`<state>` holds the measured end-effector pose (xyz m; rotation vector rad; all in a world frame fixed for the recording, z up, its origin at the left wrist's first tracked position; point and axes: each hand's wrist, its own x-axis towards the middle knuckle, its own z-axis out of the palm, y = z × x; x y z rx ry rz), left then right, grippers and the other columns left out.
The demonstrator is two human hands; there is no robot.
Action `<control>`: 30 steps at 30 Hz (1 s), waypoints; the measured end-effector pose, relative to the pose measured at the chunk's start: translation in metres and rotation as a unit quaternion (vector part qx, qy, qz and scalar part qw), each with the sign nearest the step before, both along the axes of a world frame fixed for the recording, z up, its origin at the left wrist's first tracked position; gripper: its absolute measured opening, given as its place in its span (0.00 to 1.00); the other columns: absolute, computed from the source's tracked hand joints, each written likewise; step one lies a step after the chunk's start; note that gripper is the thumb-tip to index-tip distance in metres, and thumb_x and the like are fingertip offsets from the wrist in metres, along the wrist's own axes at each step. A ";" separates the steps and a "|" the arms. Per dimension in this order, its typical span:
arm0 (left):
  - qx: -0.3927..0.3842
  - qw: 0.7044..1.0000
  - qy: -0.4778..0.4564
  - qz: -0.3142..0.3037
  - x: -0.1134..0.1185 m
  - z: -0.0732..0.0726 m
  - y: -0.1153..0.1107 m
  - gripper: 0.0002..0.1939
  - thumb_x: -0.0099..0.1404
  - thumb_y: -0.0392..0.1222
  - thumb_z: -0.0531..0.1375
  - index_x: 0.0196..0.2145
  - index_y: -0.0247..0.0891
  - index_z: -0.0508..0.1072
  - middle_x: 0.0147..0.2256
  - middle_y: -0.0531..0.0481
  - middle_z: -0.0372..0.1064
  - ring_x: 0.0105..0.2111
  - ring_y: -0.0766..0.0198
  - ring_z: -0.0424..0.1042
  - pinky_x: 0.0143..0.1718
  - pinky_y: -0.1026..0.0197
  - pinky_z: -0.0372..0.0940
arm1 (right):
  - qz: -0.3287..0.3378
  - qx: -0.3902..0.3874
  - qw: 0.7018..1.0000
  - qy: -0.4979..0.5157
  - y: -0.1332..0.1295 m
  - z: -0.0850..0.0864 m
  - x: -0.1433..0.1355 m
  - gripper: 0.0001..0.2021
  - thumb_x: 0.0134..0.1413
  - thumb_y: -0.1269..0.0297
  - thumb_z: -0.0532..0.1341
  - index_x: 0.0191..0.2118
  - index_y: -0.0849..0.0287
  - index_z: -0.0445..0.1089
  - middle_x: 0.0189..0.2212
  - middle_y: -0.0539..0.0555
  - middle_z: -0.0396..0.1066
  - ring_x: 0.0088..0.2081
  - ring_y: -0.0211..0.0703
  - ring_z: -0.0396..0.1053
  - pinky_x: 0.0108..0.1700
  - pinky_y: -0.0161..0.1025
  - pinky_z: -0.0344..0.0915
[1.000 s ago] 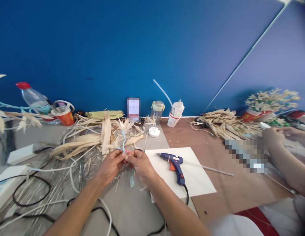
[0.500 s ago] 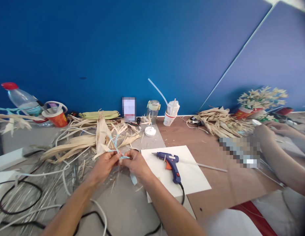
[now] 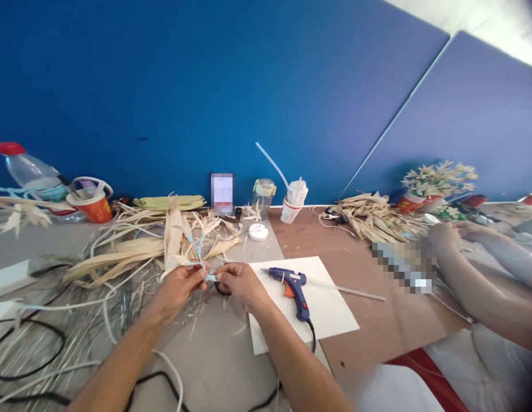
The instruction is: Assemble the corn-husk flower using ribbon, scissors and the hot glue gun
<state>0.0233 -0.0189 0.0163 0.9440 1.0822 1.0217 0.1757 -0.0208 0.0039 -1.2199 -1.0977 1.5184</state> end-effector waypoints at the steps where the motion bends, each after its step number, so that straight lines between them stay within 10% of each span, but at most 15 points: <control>1: -0.003 1.000 0.003 -0.007 0.000 0.002 0.000 0.14 0.46 0.45 0.68 0.29 0.34 0.76 0.27 0.51 0.69 0.22 0.70 0.63 0.27 0.65 0.60 | -0.008 0.001 1.000 -0.021 0.001 0.002 0.002 0.04 0.38 0.68 0.59 0.24 0.62 0.70 0.15 0.44 0.62 0.18 0.31 0.55 0.23 0.32 0.52; 16: 0.013 1.000 0.004 0.014 -0.001 -0.006 0.002 0.13 0.44 0.43 0.69 0.27 0.34 0.77 0.24 0.51 0.70 0.20 0.68 0.64 0.25 0.65 0.60 | -0.012 0.158 0.889 -0.429 -0.010 0.056 0.066 0.17 0.49 0.67 0.59 0.47 0.59 0.71 0.46 0.60 0.69 0.44 0.48 0.67 0.46 0.41 0.60; 21: 0.007 1.000 0.012 0.007 0.001 -0.004 0.002 0.12 0.43 0.42 0.69 0.25 0.34 0.76 0.21 0.53 0.69 0.19 0.68 0.64 0.25 0.64 0.59 | -0.052 0.117 0.871 -0.474 0.017 0.073 0.102 0.15 0.54 0.65 0.54 0.45 0.59 0.72 0.34 0.56 0.74 0.34 0.44 0.70 0.37 0.36 0.62; 30: 0.003 0.999 0.032 0.039 -0.001 -0.004 0.004 0.12 0.41 0.45 0.68 0.24 0.36 0.77 0.23 0.52 0.71 0.20 0.67 0.64 0.28 0.63 0.59 | -0.088 0.066 0.794 -0.598 0.108 0.035 0.106 0.11 0.51 0.66 0.57 0.39 0.60 0.73 0.37 0.61 0.74 0.40 0.50 0.70 0.40 0.39 0.60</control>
